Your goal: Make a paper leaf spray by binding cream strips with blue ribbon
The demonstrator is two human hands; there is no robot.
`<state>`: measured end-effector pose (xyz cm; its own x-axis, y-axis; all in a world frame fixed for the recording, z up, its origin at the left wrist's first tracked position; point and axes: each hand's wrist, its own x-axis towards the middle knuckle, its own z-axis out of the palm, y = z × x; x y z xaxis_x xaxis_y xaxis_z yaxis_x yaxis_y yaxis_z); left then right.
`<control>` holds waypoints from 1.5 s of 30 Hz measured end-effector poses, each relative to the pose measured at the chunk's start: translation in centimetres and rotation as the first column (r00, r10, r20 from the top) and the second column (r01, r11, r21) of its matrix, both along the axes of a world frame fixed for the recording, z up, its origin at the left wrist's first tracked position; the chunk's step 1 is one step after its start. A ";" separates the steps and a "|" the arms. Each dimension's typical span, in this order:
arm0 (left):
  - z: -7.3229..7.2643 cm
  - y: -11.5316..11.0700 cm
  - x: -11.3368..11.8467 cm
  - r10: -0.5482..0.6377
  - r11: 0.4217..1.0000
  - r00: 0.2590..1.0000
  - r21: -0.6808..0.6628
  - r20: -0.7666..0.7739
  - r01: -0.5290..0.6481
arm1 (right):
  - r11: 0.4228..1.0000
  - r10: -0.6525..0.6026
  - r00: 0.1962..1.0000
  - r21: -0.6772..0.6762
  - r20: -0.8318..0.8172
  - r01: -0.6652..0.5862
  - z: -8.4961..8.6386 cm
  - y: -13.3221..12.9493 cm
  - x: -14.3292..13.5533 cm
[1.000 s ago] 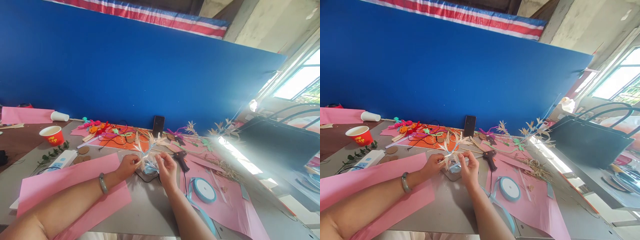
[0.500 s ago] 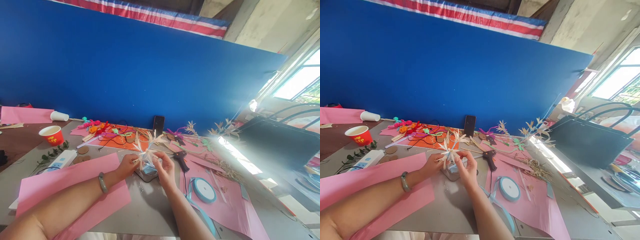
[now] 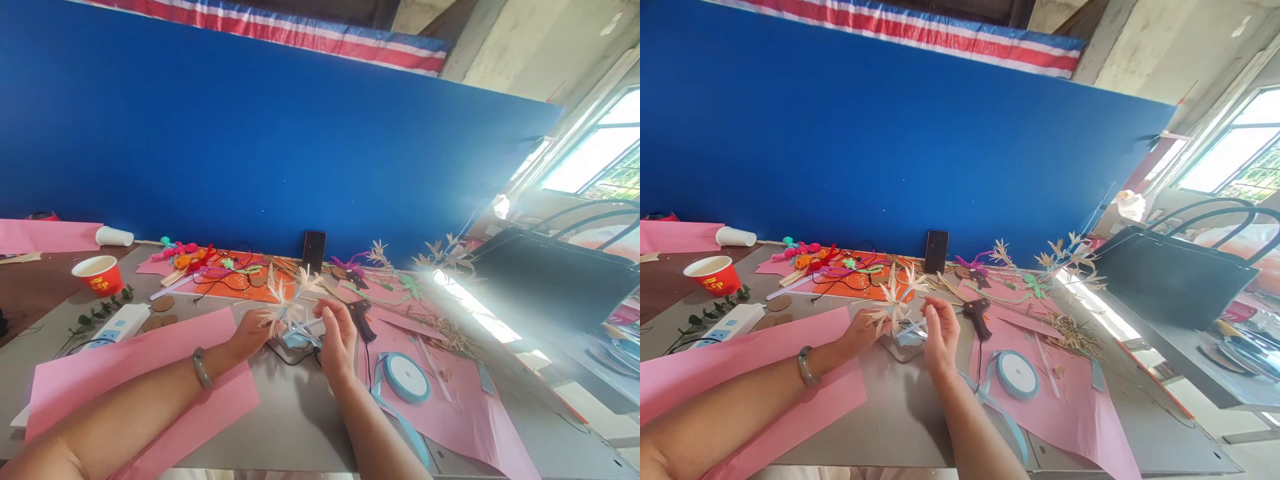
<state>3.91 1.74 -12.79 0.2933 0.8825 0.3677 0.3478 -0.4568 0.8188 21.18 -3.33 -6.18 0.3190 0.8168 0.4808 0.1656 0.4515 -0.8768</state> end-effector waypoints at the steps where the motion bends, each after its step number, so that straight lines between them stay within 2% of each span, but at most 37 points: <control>1: 0.0 0.1 -0.1 0.000 1.000 1.000 0.001 -0.022 0.000 | 1.000 -0.021 0.999 0.017 -0.039 0.021 -0.1 0.1 0.0; 3: -0.1 0.1 -0.2 -0.017 1.000 0.997 -0.008 -0.073 0.016 | 0.997 -0.012 0.992 0.069 -0.124 0.020 -0.3 0.4 0.2; 5: -0.2 0.1 -0.4 -0.002 1.000 0.996 -0.005 -0.084 0.002 | 0.993 0.050 0.979 0.116 -0.198 -0.027 -0.6 0.8 0.4; 9: -0.4 0.1 -0.5 0.092 0.996 0.996 -0.010 -0.016 -0.092 | 0.987 0.125 0.954 0.136 -0.273 -0.090 -0.8 1.2 0.7; 11: -0.3 0.0 -0.4 0.100 0.994 0.995 -0.034 0.001 -0.100 | 0.992 0.098 0.962 0.107 -0.256 -0.072 -0.6 1.2 0.8; 14: 0.1 -0.1 -0.2 0.045 0.997 0.999 -0.056 0.003 -0.045 | 0.998 0.057 0.987 0.025 -0.151 -0.054 -0.5 1.1 0.7; 16: 0.3 -0.1 -0.2 0.007 0.998 1.000 -0.066 0.007 -0.007 | 0.998 0.058 0.995 -0.016 -0.080 -0.059 -0.6 1.0 0.6; 19: 0.3 -0.2 -0.2 0.011 0.997 1.000 -0.079 0.021 -0.009 | 0.997 0.071 0.997 -0.027 -0.028 -0.072 -0.9 1.0 0.7; 23: 0.1 -0.1 -0.1 0.046 0.995 0.997 -0.087 0.058 -0.041 | 0.997 0.076 0.996 -0.020 -0.038 -0.077 -1.2 0.9 0.8; 29: 0.3 -0.3 0.2 -0.026 0.997 0.997 -0.065 0.068 0.030 | 0.999 -0.037 0.994 0.013 -0.101 0.038 -1.0 1.1 1.0; 32: 0.4 -0.4 0.3 -0.041 0.999 0.998 -0.026 0.053 0.042 | 1.000 -0.022 0.990 0.016 -0.138 0.025 -0.8 1.2 1.0; 38: 0.8 -0.6 0.1 -0.072 0.997 0.997 0.025 -0.032 0.073 | 0.997 0.073 0.997 0.002 0.036 -0.074 -0.4 0.6 0.9; 45: 0.1 -0.1 0.0 -0.052 0.995 0.983 0.071 -0.174 0.065 | 0.992 0.123 0.992 0.031 0.041 -0.124 -0.3 0.7 0.8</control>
<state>3.92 1.62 -12.73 0.4085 0.8331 0.3728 0.4512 -0.5394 0.7110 21.96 -2.64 -6.45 0.1973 0.8320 0.5186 0.1408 0.4994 -0.8548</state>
